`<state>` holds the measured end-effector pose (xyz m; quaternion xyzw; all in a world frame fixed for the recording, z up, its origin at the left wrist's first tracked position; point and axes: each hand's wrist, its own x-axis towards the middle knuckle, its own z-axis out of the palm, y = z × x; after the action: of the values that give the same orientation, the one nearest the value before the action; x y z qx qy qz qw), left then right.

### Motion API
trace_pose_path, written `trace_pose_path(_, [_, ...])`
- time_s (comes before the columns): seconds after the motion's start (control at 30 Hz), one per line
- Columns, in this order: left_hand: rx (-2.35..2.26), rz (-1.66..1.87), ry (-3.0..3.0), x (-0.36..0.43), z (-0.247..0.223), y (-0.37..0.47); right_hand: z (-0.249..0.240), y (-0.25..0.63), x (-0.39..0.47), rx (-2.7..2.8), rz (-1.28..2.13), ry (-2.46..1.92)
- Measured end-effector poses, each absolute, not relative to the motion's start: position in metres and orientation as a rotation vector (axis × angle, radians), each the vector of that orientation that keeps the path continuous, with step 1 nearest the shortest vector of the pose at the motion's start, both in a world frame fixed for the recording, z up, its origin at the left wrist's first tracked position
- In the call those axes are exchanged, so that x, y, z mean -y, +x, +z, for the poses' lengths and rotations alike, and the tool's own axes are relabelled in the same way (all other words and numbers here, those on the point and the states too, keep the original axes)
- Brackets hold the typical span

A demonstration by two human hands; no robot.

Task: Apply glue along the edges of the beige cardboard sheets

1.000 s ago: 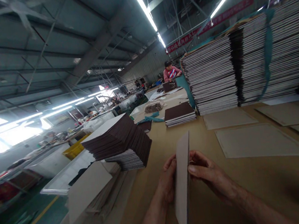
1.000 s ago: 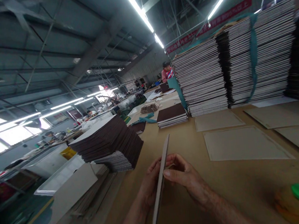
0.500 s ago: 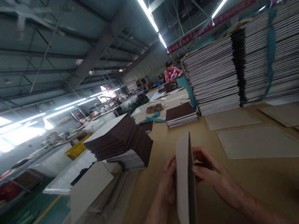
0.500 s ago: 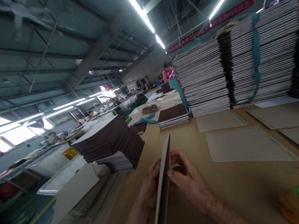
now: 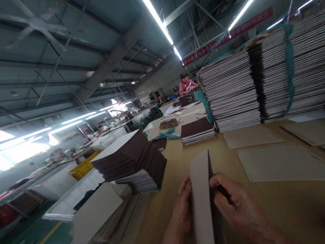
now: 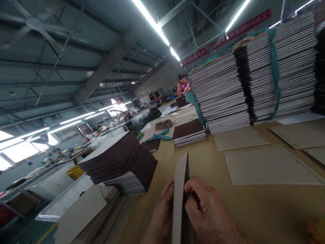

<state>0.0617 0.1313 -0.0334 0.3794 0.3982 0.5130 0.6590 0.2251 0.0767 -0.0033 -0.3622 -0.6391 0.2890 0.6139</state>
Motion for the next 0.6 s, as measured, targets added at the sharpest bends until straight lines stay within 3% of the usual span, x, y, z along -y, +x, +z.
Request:
trace_pose_path(0.37, [-0.871, 1.166, 0.871, -0.129, -0.0282, 0.0672, 0.0011, 0.2304, -0.0762, 1.597, 0.644, -1.295])
trace_pose_path(0.6, [-0.885, 1.168, 0.905, -0.1278, -0.0312, 0.0669, 0.0024, 0.2322, -0.0765, 1.556, 0.918, -1.008])
